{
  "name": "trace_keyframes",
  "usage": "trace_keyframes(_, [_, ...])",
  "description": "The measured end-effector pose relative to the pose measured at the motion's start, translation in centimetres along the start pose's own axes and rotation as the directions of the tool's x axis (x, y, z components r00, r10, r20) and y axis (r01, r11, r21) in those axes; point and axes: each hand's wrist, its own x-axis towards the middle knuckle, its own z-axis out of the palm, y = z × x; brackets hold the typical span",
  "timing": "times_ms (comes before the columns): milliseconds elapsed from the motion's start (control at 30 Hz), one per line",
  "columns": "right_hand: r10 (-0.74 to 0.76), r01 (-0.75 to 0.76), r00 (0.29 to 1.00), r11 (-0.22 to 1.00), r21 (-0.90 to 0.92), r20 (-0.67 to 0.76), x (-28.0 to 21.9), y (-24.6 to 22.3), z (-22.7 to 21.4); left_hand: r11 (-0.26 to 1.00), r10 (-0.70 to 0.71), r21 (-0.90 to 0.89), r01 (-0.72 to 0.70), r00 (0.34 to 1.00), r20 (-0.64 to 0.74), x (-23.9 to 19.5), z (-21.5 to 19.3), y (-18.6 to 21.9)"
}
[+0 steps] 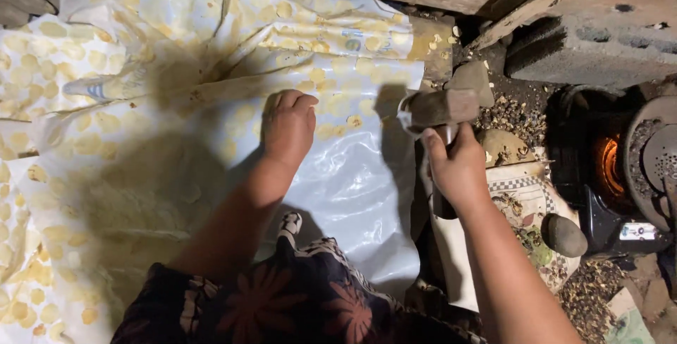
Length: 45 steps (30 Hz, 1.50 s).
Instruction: The person uses a hammer to crush nuts on a white sheet and then grinds them with a stone pestle on a cutting board. The person repeatedly switches between hammering and grinding the nuts.
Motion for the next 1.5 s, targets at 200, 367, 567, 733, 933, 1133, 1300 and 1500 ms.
trace_keyframes(200, [-0.142, 0.142, 0.988, 0.990, -0.008, -0.056, 0.7, 4.4, 5.9, 0.977, 0.123, 0.183, -0.112, 0.991, -0.048, 1.2, 0.1, 2.9])
trace_keyframes(367, [-0.141, 0.150, 0.986, 0.983, 0.110, -0.084, -0.2, 0.3, 0.6, 0.967, 0.098, -0.249, -0.058, 0.984, 0.152, 0.0, 2.8, 9.1])
trace_keyframes(567, [-0.368, 0.514, 0.833, 0.790, 0.334, -0.412, -5.0, -4.9, -4.7, 0.972, 0.140, -0.210, -0.107, 0.979, 0.149, 0.0, 4.0, 9.1])
trace_keyframes(733, [-0.299, 0.297, 0.945, 0.954, -0.031, -0.133, 0.6, 2.0, 8.2, 0.995, 0.071, 0.047, -0.082, 0.975, 0.210, 0.3, 0.1, 6.6])
trace_keyframes(933, [-0.063, 0.073, 0.996, 0.981, -0.182, 0.063, 0.8, 0.6, 8.6, 0.998, 0.069, 0.015, -0.068, 0.991, -0.117, -1.0, -2.7, -0.3])
trace_keyframes(1133, [-0.217, 0.222, 0.972, 0.974, -0.047, 0.094, 0.7, -4.9, 1.3, 0.995, 0.016, -0.094, -0.027, 0.993, -0.115, -1.2, -2.4, -0.4])
trace_keyframes(1300, [-0.160, 0.144, 0.986, 0.965, -0.219, -0.053, 0.9, -0.9, 6.3, 0.996, -0.035, -0.084, 0.023, 0.989, -0.145, -0.4, -2.4, 0.2])
trace_keyframes(1500, [-0.124, 0.127, 0.984, 0.992, -0.016, 0.127, 0.7, -2.2, 3.0, 0.990, 0.128, -0.059, -0.131, 0.990, -0.054, -2.4, -0.6, 5.7])
